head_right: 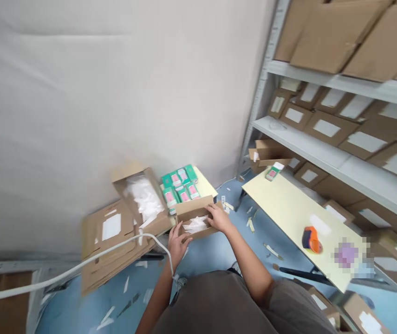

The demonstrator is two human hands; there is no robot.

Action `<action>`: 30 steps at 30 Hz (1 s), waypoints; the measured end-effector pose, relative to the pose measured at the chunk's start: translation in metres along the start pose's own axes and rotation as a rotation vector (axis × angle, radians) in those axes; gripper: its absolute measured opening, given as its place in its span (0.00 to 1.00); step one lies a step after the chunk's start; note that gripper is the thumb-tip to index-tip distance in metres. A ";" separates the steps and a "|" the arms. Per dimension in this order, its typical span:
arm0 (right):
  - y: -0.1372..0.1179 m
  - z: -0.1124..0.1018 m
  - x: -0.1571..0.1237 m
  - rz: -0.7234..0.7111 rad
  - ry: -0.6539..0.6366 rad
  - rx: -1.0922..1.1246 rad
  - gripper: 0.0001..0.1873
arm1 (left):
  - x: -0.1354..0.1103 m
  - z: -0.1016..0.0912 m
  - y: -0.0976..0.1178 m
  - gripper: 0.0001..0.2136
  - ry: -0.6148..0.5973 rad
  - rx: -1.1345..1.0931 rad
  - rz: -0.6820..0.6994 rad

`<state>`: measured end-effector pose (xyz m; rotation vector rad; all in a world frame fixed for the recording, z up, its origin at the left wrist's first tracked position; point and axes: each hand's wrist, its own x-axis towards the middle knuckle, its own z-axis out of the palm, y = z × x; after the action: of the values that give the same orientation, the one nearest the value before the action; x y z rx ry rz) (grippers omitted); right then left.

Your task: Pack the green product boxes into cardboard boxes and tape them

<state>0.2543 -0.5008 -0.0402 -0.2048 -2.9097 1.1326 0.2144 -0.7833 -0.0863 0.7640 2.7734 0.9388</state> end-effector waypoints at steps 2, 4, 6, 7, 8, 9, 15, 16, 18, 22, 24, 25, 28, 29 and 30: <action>0.031 -0.031 -0.023 0.027 0.106 0.016 0.32 | 0.021 0.028 0.028 0.08 -0.033 -0.003 0.066; 0.062 -0.057 -0.050 0.063 0.208 0.026 0.30 | 0.043 0.056 0.056 0.07 -0.066 -0.002 0.137; 0.095 -0.080 -0.080 0.112 0.310 0.029 0.30 | 0.066 0.085 0.087 0.07 -0.106 -0.001 0.208; 0.111 -0.090 -0.095 0.142 0.365 0.027 0.30 | 0.077 0.099 0.103 0.07 -0.132 -0.004 0.248; 0.128 -0.100 -0.111 0.176 0.423 0.023 0.31 | 0.087 0.113 0.120 0.07 -0.162 -0.010 0.292; 0.143 -0.108 -0.127 0.211 0.480 0.019 0.31 | 0.097 0.127 0.138 0.07 -0.196 -0.019 0.339; 0.216 -0.135 -0.205 0.424 0.731 0.019 0.33 | 0.136 0.193 0.230 0.07 -0.404 -0.067 0.550; 0.224 -0.136 -0.212 0.458 0.758 0.022 0.33 | 0.141 0.201 0.241 0.07 -0.438 -0.072 0.565; 0.235 -0.140 -0.223 0.516 0.801 0.026 0.33 | 0.151 0.216 0.262 0.07 -0.505 -0.088 0.583; 0.252 -0.149 -0.231 0.593 0.846 0.014 0.32 | 0.179 0.248 0.295 0.10 -0.623 -0.140 0.622; 0.261 -0.155 -0.230 0.638 0.860 0.004 0.32 | 0.199 0.267 0.311 0.10 -0.654 -0.166 0.632; 0.266 -0.158 -0.228 0.666 0.868 -0.001 0.33 | 0.210 0.277 0.320 0.10 -0.669 -0.178 0.637; 0.281 -0.170 -0.213 0.764 0.895 -0.011 0.35 | 0.251 0.306 0.349 0.09 -0.723 -0.188 0.658; 0.287 -0.175 -0.206 0.797 0.901 -0.010 0.35 | 0.266 0.315 0.358 0.09 -0.743 -0.183 0.666; 0.292 -0.181 -0.196 0.827 0.904 -0.004 0.35 | 0.281 0.324 0.366 0.08 -0.764 -0.174 0.680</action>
<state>0.4939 -0.1911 -0.0962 -1.5399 -1.9874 0.7287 0.2121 -0.2198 -0.1137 1.6536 1.7638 0.7195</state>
